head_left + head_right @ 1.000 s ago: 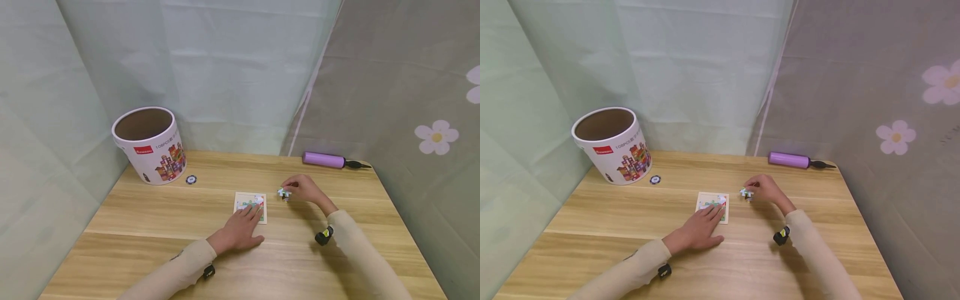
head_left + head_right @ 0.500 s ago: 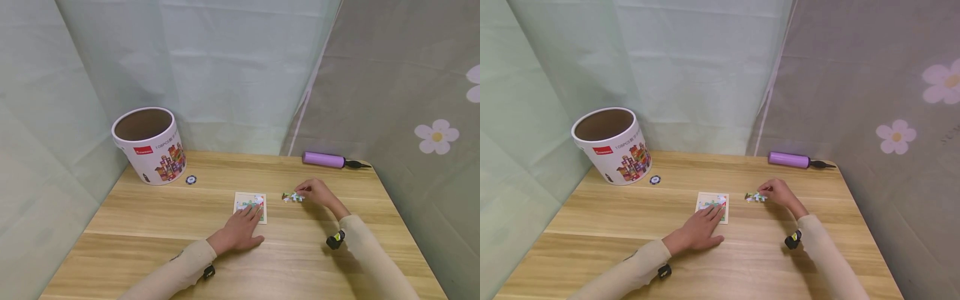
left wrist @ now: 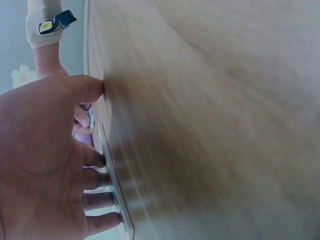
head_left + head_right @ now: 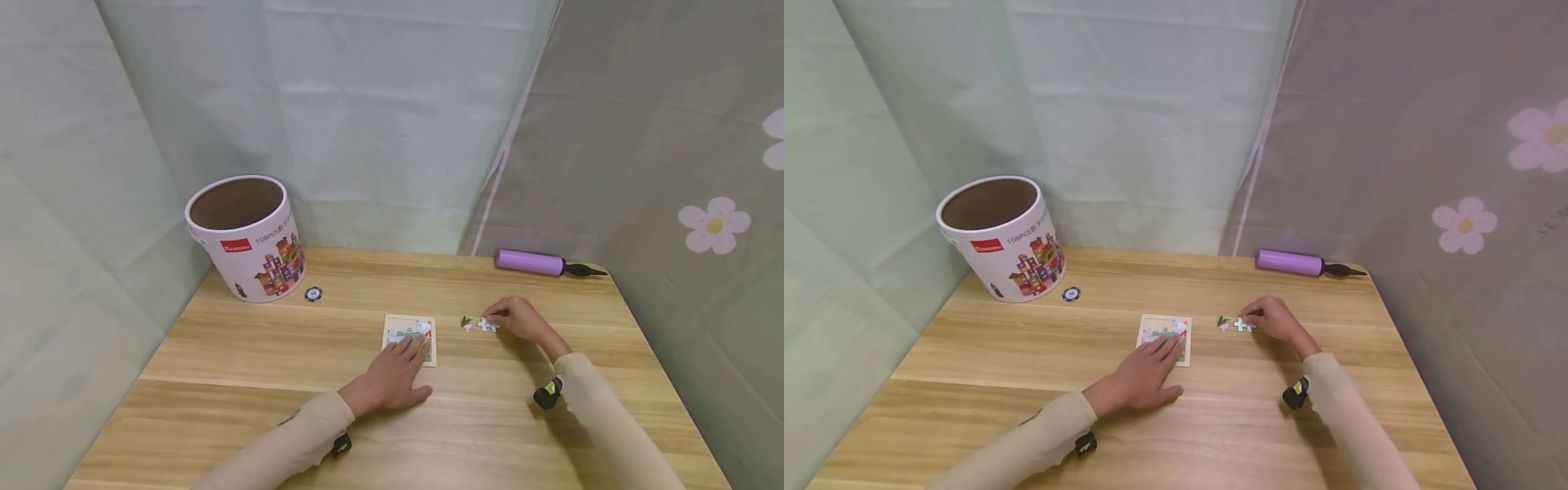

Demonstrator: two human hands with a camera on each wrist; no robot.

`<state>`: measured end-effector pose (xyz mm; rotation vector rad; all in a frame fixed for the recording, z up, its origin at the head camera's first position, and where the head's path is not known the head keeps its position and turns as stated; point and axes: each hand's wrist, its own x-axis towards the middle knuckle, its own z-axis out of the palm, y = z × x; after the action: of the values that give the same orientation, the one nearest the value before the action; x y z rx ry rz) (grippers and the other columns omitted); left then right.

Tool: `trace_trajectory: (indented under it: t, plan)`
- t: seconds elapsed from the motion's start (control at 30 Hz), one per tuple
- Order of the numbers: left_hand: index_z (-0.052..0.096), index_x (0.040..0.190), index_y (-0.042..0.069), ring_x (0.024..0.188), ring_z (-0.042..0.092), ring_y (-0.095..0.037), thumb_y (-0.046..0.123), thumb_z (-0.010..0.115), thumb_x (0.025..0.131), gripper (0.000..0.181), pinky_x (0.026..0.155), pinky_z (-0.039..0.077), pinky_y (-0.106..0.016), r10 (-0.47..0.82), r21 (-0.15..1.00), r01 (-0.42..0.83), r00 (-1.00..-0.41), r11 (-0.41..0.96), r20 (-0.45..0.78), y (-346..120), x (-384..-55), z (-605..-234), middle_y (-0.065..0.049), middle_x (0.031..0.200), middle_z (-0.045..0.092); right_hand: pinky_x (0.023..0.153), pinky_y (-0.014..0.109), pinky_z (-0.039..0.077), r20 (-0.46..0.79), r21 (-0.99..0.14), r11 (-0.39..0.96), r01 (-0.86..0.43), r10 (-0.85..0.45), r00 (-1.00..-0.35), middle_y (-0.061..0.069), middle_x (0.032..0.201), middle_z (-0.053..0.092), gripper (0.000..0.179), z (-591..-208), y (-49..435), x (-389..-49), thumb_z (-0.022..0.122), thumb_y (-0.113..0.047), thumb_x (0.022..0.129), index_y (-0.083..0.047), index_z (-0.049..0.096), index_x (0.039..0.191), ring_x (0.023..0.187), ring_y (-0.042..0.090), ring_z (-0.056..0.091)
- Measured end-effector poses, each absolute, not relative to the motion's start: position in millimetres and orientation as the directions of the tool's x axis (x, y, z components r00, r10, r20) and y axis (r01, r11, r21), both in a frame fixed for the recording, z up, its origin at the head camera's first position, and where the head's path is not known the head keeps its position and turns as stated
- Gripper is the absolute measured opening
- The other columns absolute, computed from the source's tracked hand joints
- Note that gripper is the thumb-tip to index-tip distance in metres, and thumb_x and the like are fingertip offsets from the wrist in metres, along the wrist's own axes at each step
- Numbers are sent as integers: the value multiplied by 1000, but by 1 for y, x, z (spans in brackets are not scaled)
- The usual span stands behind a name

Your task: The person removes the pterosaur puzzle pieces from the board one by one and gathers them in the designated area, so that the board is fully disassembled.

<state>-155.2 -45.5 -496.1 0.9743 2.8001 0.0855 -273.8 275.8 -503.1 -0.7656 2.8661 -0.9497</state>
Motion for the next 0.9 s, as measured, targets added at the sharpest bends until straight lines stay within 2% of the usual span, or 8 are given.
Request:
trace_trajectory:
  t: [0.23,0.4,0.6,0.9]
  plan:
    - [29,161,7,153,28,-32,57,47,101,81,121,30,-49,619,106,610,-771,785,-147,-45,-155,-496,-12,169,24,78,32,57,122,-552,700,-453,-470,-874,9,95,78,8,-503,276,-275,76,-3,89,-5,82,95,87,22,71]
    - [28,161,6,153,28,-31,58,47,101,82,121,31,-48,618,105,609,-772,786,-147,-45,-155,-496,-12,168,25,74,30,57,184,-524,699,-487,-465,-866,8,92,78,7,-499,271,-276,77,-5,89,-5,81,94,82,19,70]
    - [29,161,3,154,27,-30,59,47,101,83,122,30,-46,617,92,610,-773,787,-147,-46,-155,-497,-12,168,25,68,30,56,252,-516,666,-538,-483,-839,5,87,76,9,-483,249,-273,78,-6,88,-3,81,97,75,15,68]
    - [32,160,3,153,27,-31,57,51,100,83,123,29,-46,605,151,587,-786,795,-127,-46,-154,-499,-18,167,26,67,26,56,230,-551,601,-579,-558,-797,3,88,75,11,-476,206,-266,76,-7,91,-5,81,101,74,10,68]
